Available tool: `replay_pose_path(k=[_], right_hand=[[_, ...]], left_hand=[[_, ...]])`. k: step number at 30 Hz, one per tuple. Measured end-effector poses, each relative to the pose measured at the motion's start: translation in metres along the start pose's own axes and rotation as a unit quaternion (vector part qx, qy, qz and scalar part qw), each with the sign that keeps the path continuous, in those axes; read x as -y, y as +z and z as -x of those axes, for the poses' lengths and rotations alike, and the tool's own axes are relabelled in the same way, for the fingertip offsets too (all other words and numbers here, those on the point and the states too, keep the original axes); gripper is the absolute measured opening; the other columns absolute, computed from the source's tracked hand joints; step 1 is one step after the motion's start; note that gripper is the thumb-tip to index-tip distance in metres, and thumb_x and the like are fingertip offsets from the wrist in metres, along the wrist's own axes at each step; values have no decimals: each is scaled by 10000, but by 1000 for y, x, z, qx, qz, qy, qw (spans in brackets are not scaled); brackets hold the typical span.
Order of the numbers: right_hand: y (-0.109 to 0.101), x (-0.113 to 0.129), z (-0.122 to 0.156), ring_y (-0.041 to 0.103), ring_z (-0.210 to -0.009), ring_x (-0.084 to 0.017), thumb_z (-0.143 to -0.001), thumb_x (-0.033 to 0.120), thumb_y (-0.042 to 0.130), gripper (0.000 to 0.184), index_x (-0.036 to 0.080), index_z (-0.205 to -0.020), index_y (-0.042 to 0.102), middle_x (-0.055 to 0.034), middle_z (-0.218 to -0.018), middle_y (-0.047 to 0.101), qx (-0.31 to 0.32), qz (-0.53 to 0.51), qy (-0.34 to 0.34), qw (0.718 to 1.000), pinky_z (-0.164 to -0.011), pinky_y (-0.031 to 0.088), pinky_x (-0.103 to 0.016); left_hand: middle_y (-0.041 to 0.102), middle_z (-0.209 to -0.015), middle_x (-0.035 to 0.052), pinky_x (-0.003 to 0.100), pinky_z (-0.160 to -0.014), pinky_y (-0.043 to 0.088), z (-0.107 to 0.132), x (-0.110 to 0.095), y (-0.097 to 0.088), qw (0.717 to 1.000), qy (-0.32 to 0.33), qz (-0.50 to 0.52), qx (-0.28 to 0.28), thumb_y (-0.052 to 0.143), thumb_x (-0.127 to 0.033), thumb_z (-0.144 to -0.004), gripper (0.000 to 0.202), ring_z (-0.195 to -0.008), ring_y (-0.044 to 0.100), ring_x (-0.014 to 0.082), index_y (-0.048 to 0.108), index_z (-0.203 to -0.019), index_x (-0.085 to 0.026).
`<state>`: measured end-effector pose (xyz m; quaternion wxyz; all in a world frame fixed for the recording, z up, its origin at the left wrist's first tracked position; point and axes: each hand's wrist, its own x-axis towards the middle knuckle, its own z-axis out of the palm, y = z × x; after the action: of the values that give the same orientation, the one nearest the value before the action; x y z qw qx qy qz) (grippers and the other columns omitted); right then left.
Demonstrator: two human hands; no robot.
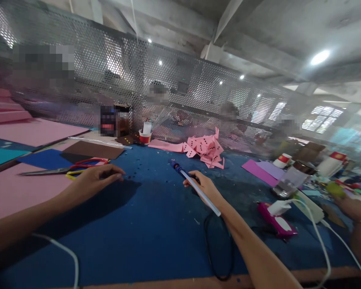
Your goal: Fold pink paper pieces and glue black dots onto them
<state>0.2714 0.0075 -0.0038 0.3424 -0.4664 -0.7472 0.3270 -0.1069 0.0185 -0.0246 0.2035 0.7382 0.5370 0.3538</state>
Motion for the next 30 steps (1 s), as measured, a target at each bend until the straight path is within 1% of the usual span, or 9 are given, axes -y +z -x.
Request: replay_pose_path(k=[3,7,11,15,20,22,27,30], right_hand=[[-3,-4,-1,699,-917,-212,-958,507,542,336,199,-1067,618,-65,-990,731,-20,-2,-10,1000,-886,507,-350],[-9,-7,-2,692,-915,-205,-960,522,533,351,195,-996,656,-57,-972,722,-23,-18,-2,1000,-901,508,-352],[-16,-3,-1,686,-882,-188,-959,536,534,388,174,-960,674,-58,-959,718,4,-48,4,999,-887,515,-339],[-22,0,1,692,-843,-180,-963,559,521,440,149,-1003,675,-77,-972,721,29,-97,15,995,-865,530,-342],[-23,-4,3,695,-854,-195,-937,601,544,499,129,-1032,672,-110,-1006,720,42,-161,34,986,-857,558,-359],[-22,-3,4,693,-861,-196,-930,600,557,495,131,-1043,671,-111,-1014,717,46,-183,36,981,-866,563,-363],[-13,3,6,700,-859,-190,-943,566,562,445,146,-1047,664,-104,-1014,715,59,-221,34,973,-896,558,-368],[-9,5,7,704,-865,-194,-948,574,545,450,152,-1056,659,-105,-1017,717,56,-207,23,976,-894,559,-374]], left_hand=[[776,-940,17,317,-844,478,0,1,0,1000,-5,-3,9,543,-554,-876,372,-951,687,252,701,-997,-241],[772,-953,16,321,-860,470,0,1,0,1000,-8,-7,16,529,-555,-885,375,-966,683,251,693,-1007,-241],[771,-950,5,314,-848,467,-1,3,-1,1000,1,-20,13,533,-572,-884,379,-968,676,256,693,-1001,-250],[768,-968,6,316,-852,462,-3,11,-1,999,15,-25,21,530,-565,-891,367,-979,669,264,697,-1020,-265],[768,-977,30,329,-872,476,-6,18,0,999,20,-21,14,549,-589,-866,393,-964,680,272,711,-1015,-263],[770,-968,38,329,-857,487,-6,15,-1,1000,17,-14,15,549,-595,-862,410,-949,686,272,717,-1010,-252],[773,-900,26,298,-773,500,-2,1,-2,1000,15,22,10,536,-572,-871,400,-885,698,250,729,-972,-236],[770,-894,36,298,-769,498,1,-5,-2,999,19,27,8,525,-550,-877,391,-875,696,247,719,-960,-221]])
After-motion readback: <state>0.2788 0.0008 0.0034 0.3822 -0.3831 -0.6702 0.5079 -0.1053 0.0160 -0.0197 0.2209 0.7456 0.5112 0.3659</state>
